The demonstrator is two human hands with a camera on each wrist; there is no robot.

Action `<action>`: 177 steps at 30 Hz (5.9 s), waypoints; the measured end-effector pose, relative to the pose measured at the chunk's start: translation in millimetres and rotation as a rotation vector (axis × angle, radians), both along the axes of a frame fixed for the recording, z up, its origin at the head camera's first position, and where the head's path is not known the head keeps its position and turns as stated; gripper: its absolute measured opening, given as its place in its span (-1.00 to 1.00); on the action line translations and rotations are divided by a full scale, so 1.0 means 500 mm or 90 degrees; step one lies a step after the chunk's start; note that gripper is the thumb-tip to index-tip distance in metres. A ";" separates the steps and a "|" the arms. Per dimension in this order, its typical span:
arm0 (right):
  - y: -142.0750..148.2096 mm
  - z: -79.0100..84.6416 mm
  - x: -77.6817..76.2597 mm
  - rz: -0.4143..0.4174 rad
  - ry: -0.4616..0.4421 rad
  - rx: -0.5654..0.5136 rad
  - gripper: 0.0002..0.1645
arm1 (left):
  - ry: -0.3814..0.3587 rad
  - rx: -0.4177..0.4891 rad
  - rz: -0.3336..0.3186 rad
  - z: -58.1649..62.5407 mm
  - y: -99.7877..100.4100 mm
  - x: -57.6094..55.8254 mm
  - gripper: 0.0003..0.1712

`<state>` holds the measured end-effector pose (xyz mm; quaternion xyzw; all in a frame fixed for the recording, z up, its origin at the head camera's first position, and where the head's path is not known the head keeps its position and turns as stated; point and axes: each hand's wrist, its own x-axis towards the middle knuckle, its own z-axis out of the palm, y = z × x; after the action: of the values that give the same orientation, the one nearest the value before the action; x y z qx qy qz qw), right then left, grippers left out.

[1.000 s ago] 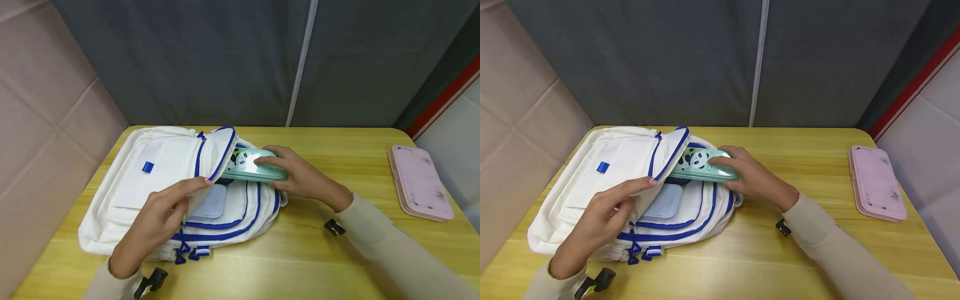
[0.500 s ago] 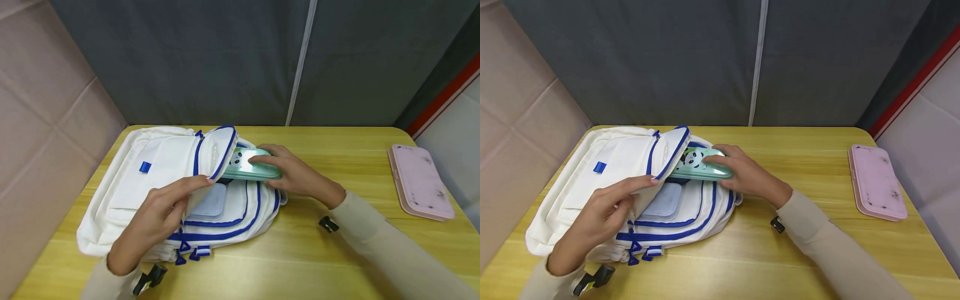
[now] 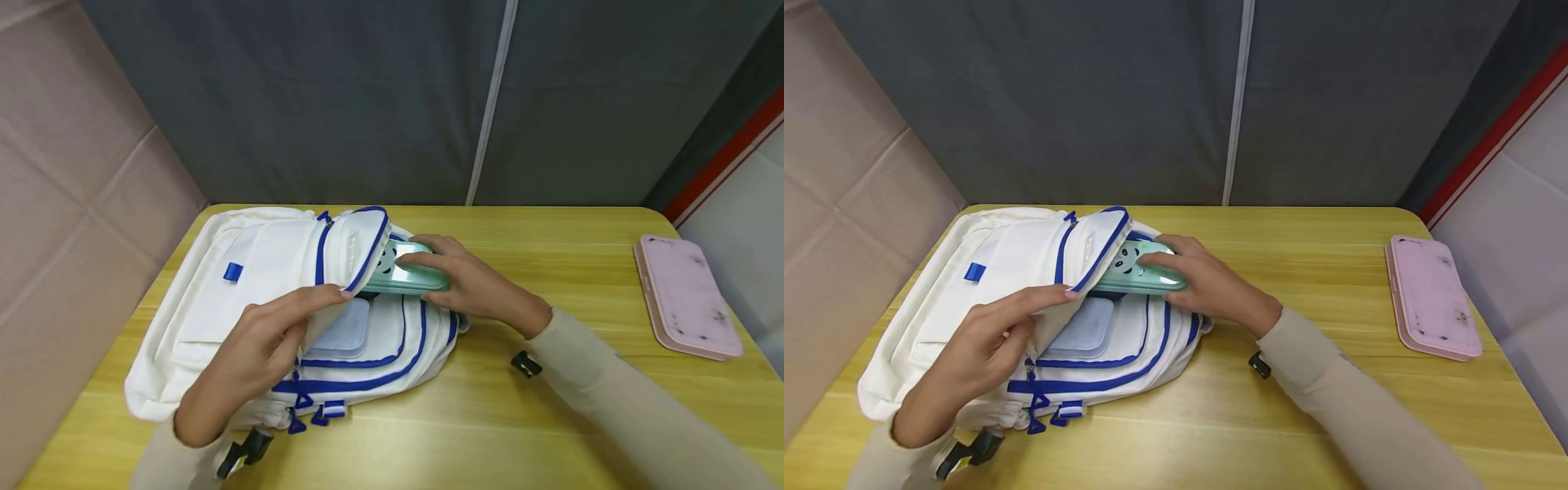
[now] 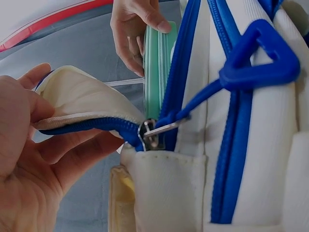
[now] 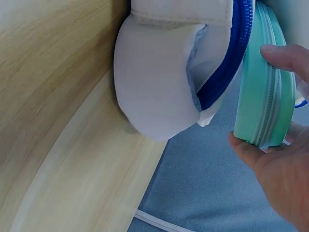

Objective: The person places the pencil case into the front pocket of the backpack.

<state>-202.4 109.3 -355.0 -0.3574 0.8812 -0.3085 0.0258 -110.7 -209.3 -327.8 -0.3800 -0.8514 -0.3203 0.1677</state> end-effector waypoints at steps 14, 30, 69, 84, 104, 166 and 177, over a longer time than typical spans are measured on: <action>-0.045 -0.004 -0.011 0.012 -0.001 -0.007 -0.34 | 0.004 0.009 0.003 0.001 0.006 0.003 -0.30; 0.000 -0.011 -0.007 -0.071 -0.047 -0.013 -0.23 | 0.048 0.012 0.074 -0.004 0.025 0.011 -0.29; -0.040 -0.019 -0.010 -0.047 -0.022 -0.051 -0.20 | 0.006 0.065 0.111 -0.002 0.032 0.024 -0.22; -0.057 -0.024 0.000 -0.065 -0.003 -0.054 -0.17 | 0.025 0.074 0.103 -0.001 0.029 0.026 -0.23; -0.039 -0.045 0.015 -0.107 0.018 -0.183 -0.55 | 0.033 0.072 0.106 0.000 0.027 0.024 -0.24; -0.107 -0.037 0.014 -0.067 0.147 -0.174 -0.65 | 0.030 0.047 0.089 0.007 0.032 0.038 -0.27; -0.115 -0.040 0.014 -0.075 0.156 -0.171 -0.64 | 0.038 0.050 0.088 0.005 0.029 0.038 -0.26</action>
<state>-195.4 51.8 -375.0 -0.3406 0.8480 -0.3781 -0.1479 -91.8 -194.6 -325.1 -0.3229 -0.8570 -0.3298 0.2293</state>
